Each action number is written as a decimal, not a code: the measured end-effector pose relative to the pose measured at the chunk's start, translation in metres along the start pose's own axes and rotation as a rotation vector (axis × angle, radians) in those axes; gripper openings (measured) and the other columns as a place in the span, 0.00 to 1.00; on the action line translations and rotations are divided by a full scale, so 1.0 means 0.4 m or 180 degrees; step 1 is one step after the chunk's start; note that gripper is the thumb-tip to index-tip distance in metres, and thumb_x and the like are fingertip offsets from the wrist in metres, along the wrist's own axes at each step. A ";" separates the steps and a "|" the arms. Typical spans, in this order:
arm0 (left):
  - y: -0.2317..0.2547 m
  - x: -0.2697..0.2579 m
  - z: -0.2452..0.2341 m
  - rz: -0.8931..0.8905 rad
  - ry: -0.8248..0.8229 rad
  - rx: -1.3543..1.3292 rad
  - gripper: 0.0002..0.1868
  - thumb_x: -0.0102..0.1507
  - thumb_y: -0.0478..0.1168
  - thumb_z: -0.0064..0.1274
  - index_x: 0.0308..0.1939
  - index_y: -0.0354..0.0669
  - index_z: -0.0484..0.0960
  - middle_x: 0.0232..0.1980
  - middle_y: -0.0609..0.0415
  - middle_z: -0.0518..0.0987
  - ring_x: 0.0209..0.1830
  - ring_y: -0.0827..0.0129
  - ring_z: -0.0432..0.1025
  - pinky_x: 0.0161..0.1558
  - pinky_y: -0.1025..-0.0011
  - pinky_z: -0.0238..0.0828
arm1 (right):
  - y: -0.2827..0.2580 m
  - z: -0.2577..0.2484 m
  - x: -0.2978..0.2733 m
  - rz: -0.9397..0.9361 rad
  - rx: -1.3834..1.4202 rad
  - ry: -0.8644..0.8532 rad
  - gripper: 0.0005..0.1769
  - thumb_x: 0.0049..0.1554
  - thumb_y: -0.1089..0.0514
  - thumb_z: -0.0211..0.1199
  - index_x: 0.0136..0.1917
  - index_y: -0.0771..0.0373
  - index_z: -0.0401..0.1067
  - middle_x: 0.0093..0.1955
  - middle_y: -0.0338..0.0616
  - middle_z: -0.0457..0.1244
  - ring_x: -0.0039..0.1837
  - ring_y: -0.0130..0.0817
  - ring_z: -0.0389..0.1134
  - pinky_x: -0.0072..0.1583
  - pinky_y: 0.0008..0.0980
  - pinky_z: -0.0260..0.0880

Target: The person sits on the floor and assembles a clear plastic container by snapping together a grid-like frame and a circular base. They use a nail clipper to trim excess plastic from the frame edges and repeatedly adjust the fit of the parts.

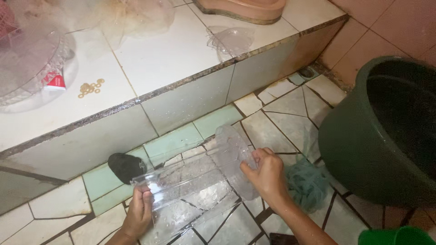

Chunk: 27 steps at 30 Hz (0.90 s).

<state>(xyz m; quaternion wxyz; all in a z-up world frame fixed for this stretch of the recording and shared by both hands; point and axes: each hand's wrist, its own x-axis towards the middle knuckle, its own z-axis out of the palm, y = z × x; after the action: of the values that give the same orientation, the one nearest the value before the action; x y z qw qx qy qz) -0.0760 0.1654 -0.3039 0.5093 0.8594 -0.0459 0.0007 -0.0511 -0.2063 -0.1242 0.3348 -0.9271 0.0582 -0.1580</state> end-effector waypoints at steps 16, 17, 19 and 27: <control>-0.008 0.013 -0.029 0.0142 -0.0303 -0.0023 0.19 0.70 0.42 0.37 0.62 0.36 0.64 0.57 0.41 0.81 0.60 0.56 0.76 0.60 0.64 0.66 | -0.006 0.026 -0.036 0.0217 0.0437 0.0159 0.21 0.39 0.55 0.82 0.36 0.68 0.74 0.33 0.43 0.63 0.32 0.29 0.60 0.36 0.30 0.62; 0.010 0.013 -0.041 0.0077 -0.0404 -0.0072 0.20 0.69 0.43 0.37 0.64 0.37 0.64 0.61 0.40 0.78 0.63 0.56 0.73 0.63 0.62 0.63 | -0.004 0.025 -0.039 0.0236 0.0469 0.0122 0.20 0.39 0.55 0.82 0.37 0.68 0.75 0.33 0.42 0.62 0.32 0.28 0.59 0.35 0.30 0.62; 0.049 0.019 -0.059 -0.0056 -0.0604 -0.0173 0.23 0.69 0.43 0.37 0.67 0.39 0.64 0.68 0.39 0.74 0.71 0.57 0.67 0.69 0.59 0.58 | 0.001 0.024 -0.044 0.0065 0.0568 0.0184 0.20 0.39 0.56 0.81 0.40 0.68 0.75 0.32 0.42 0.61 0.32 0.28 0.58 0.35 0.29 0.60; 0.131 0.055 -0.002 -0.1424 -0.0219 0.0675 0.49 0.63 0.54 0.45 0.80 0.38 0.38 0.71 0.33 0.47 0.73 0.42 0.43 0.70 0.47 0.46 | -0.005 0.017 -0.063 0.0362 0.0758 0.0050 0.20 0.42 0.56 0.81 0.43 0.67 0.76 0.33 0.38 0.61 0.32 0.25 0.58 0.34 0.28 0.59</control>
<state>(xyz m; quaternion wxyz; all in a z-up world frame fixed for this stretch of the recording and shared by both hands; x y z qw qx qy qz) -0.0581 0.1395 -0.2567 0.4019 0.8963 0.1285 -0.1366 -0.0726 -0.1952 -0.1344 0.4504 -0.8748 0.0941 -0.1518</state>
